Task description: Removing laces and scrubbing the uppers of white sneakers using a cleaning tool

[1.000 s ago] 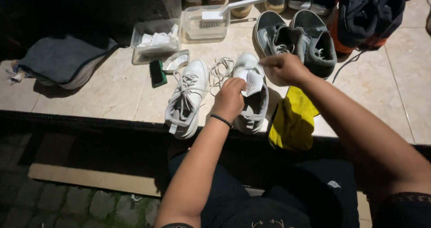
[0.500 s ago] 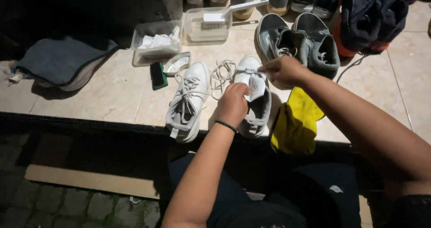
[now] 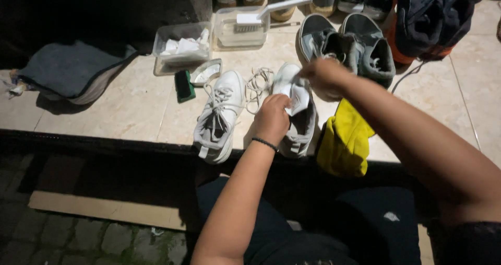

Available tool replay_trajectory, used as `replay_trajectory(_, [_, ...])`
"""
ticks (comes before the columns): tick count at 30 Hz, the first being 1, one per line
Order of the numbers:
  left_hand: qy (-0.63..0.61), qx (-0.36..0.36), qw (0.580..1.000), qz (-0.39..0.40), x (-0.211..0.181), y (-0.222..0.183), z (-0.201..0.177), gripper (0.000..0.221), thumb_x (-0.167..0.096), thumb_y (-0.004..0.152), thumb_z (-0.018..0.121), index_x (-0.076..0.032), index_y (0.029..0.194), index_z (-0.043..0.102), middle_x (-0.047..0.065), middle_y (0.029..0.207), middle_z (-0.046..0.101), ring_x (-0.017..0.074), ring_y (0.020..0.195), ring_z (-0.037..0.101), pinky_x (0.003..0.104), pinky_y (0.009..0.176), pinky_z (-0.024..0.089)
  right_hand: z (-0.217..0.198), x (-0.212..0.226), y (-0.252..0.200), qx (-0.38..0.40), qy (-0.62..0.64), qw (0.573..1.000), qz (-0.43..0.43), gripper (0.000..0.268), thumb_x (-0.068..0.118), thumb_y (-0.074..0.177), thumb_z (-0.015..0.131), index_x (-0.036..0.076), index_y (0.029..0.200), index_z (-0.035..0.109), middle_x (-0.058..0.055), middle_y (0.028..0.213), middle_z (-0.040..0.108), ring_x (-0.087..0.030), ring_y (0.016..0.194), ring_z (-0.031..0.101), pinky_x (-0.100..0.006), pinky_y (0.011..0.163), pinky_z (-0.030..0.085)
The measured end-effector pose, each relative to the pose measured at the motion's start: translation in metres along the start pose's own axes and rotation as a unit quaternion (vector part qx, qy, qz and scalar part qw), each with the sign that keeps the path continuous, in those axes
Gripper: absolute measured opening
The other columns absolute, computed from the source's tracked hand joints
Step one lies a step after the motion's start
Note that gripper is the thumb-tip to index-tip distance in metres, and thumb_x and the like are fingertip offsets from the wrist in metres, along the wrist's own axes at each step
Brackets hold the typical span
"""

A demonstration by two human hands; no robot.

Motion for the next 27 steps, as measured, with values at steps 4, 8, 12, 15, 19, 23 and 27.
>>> replay_trajectory(4, [0.015, -0.008, 1.000, -0.004, 0.000, 0.002, 0.000, 0.020, 0.003, 0.089, 0.053, -0.016, 0.088, 0.057, 0.002, 0.097, 0.067, 0.0237, 0.118, 0.062, 0.039, 0.101, 0.054, -0.002, -0.014, 0.028, -0.039, -0.035, 0.999, 0.001, 0.034, 0.029, 0.088, 0.067, 0.035, 0.120, 0.076, -0.005, 0.109, 0.078, -0.036, 0.102, 0.073, -0.048, 0.085, 0.057])
replay_trajectory(8, [0.020, -0.009, 1.000, -0.005, -0.002, 0.000, -0.001, 0.020, 0.003, 0.087, 0.053, -0.017, 0.087, 0.056, 0.002, 0.096, 0.067, 0.0226, 0.117, 0.062, 0.038, 0.099, 0.055, -0.012, -0.011, 0.021, -0.026, -0.035, 0.999, 0.007, 0.033, 0.026, 0.088, 0.068, 0.036, 0.119, 0.076, -0.004, 0.106, 0.079, -0.036, 0.101, 0.074, -0.048, 0.086, 0.058])
replay_trajectory(12, [0.026, -0.020, 0.999, -0.014, -0.002, -0.001, -0.001, 0.018, 0.000, 0.089, 0.054, -0.018, 0.087, 0.056, 0.000, 0.096, 0.067, 0.0201, 0.115, 0.062, 0.036, 0.098, 0.055, 0.006, -0.005, 0.007, 0.002, -0.023, 1.000, 0.014, 0.037, 0.020, 0.088, 0.067, 0.034, 0.121, 0.076, -0.004, 0.108, 0.079, -0.033, 0.106, 0.073, -0.047, 0.090, 0.057])
replay_trajectory(15, [0.044, -0.003, 0.999, -0.012, -0.001, 0.000, 0.001, 0.019, 0.001, 0.087, 0.054, -0.017, 0.094, 0.057, 0.005, 0.096, 0.066, 0.0250, 0.114, 0.063, 0.040, 0.095, 0.057, 0.002, -0.042, 0.028, -0.027, -0.039, 0.999, 0.009, 0.041, 0.016, 0.081, 0.076, 0.026, 0.120, 0.078, -0.011, 0.108, 0.078, -0.039, 0.104, 0.073, -0.053, 0.089, 0.057])
replay_trajectory(19, [0.024, 0.072, 0.995, -0.057, -0.033, 0.009, -0.033, 0.030, 0.001, 0.085, 0.056, -0.016, 0.107, 0.047, 0.007, 0.105, 0.066, 0.0286, 0.120, 0.059, 0.050, 0.094, 0.057, -0.002, -0.027, -0.014, -0.059, 0.015, 0.998, 0.029, 0.038, 0.018, 0.089, 0.065, 0.031, 0.123, 0.075, -0.007, 0.109, 0.077, -0.036, 0.107, 0.072, -0.050, 0.091, 0.055])
replay_trajectory(23, [0.105, 0.154, 0.982, -0.030, -0.033, 0.013, -0.020, 0.078, -0.033, 0.080, 0.076, -0.020, 0.148, 0.040, 0.007, 0.120, 0.064, 0.0304, 0.129, 0.054, 0.057, 0.116, 0.035, 0.002, -0.031, -0.039, -0.134, 0.173, 0.976, 0.011, 0.031, 0.018, 0.094, 0.066, 0.022, 0.123, 0.075, -0.014, 0.108, 0.076, -0.039, 0.105, 0.070, -0.050, 0.089, 0.054])
replay_trajectory(27, [0.111, 0.078, 0.991, -0.005, -0.029, 0.016, -0.010, 0.061, -0.025, 0.089, 0.059, -0.016, 0.147, 0.046, 0.014, 0.117, 0.064, 0.0374, 0.123, 0.058, 0.055, 0.113, 0.038, -0.014, 0.017, -0.095, -0.196, 0.393, 0.894, -0.085, 0.054, 0.014, 0.081, 0.083, 0.010, 0.131, 0.064, -0.022, 0.108, 0.070, -0.035, 0.107, 0.064, -0.049, 0.096, 0.050])
Point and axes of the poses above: each hand's wrist, its own y-axis towards the middle knuckle, its own z-axis out of the palm, x = y × z, the point moved 5 cm from there along y, towards the middle knuckle
